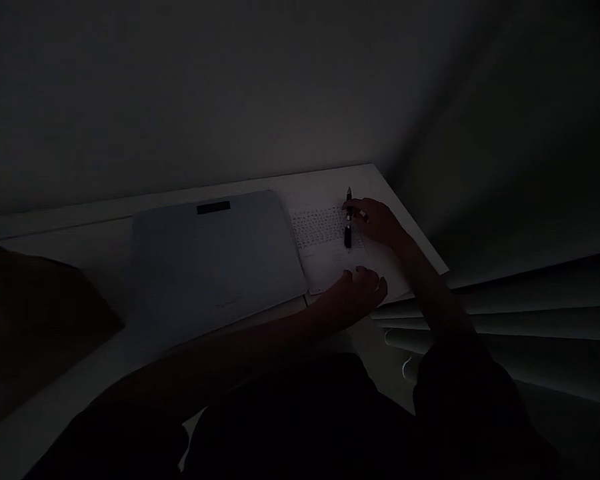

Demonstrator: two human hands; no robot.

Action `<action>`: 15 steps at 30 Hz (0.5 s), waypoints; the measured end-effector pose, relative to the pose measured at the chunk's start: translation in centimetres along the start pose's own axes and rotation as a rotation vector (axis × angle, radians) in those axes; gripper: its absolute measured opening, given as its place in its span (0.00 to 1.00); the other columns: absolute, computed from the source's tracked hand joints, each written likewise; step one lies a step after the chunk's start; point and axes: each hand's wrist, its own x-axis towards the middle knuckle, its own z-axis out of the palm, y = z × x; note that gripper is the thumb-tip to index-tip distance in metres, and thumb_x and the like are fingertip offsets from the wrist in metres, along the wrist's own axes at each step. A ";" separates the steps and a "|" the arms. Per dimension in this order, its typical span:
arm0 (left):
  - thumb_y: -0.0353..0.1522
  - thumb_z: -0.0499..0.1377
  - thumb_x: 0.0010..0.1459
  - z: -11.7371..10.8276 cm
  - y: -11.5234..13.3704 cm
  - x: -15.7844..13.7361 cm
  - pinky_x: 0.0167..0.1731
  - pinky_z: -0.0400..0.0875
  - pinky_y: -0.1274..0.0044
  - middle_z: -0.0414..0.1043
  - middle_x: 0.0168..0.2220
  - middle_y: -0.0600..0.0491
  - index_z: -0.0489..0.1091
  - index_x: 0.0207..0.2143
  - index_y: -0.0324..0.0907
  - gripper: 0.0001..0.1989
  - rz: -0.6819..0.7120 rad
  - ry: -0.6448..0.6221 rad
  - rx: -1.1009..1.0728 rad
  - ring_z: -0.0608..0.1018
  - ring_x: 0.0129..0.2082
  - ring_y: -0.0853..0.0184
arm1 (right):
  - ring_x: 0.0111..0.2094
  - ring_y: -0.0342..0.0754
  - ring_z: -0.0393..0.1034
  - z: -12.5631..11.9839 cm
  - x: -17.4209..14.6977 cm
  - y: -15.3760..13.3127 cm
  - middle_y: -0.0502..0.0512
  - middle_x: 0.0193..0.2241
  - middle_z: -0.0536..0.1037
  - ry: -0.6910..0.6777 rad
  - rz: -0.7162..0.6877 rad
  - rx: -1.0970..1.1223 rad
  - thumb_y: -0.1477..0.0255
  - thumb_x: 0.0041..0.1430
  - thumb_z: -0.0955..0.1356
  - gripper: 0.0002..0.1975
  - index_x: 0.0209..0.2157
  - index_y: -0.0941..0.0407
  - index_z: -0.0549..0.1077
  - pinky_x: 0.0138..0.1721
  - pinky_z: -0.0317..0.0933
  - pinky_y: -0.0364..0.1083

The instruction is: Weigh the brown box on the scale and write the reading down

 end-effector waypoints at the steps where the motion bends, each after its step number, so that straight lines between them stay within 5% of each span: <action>1: 0.26 0.43 0.72 0.2 0.0 0.1 0.37 0.73 0.67 0.72 0.56 0.37 0.61 0.65 0.33 0.23 -0.007 0.016 0.021 0.75 0.51 0.54 | 0.44 0.51 0.71 0.2 0.0 0.1 0.57 0.47 0.76 0.020 -0.021 -0.039 0.73 0.66 0.60 0.23 0.60 0.53 0.72 0.38 0.61 0.45; 5: 0.30 0.44 0.73 1.3 0.3 -0.1 0.43 0.73 0.64 0.72 0.56 0.37 0.62 0.64 0.32 0.22 -0.044 0.095 0.049 0.75 0.51 0.52 | 0.52 0.55 0.67 0.8 -0.4 0.5 0.61 0.50 0.74 0.127 -0.051 -0.179 0.66 0.69 0.62 0.19 0.58 0.55 0.72 0.38 0.62 0.46; 8: 0.31 0.45 0.72 1.9 0.4 -0.2 0.42 0.72 0.63 0.71 0.54 0.35 0.62 0.63 0.31 0.22 -0.076 0.073 -0.040 0.75 0.49 0.51 | 0.46 0.53 0.68 1.0 -0.5 0.6 0.61 0.42 0.75 0.263 0.020 -0.163 0.60 0.71 0.62 0.16 0.44 0.56 0.73 0.39 0.62 0.47; 12: 0.29 0.47 0.70 2.2 0.3 0.0 0.35 0.69 0.67 0.72 0.47 0.38 0.64 0.60 0.30 0.20 -0.086 0.052 -0.151 0.74 0.41 0.55 | 0.35 0.48 0.68 1.3 -0.4 0.9 0.57 0.33 0.71 0.442 0.085 0.188 0.54 0.71 0.59 0.21 0.33 0.56 0.66 0.38 0.63 0.45; 15: 0.27 0.45 0.69 2.0 0.2 0.0 0.32 0.67 0.68 0.72 0.44 0.39 0.66 0.56 0.29 0.19 -0.096 0.092 -0.177 0.74 0.39 0.56 | 0.30 0.45 0.66 1.6 -0.2 0.9 0.52 0.26 0.67 0.414 0.131 0.477 0.54 0.71 0.58 0.19 0.39 0.55 0.67 0.33 0.61 0.43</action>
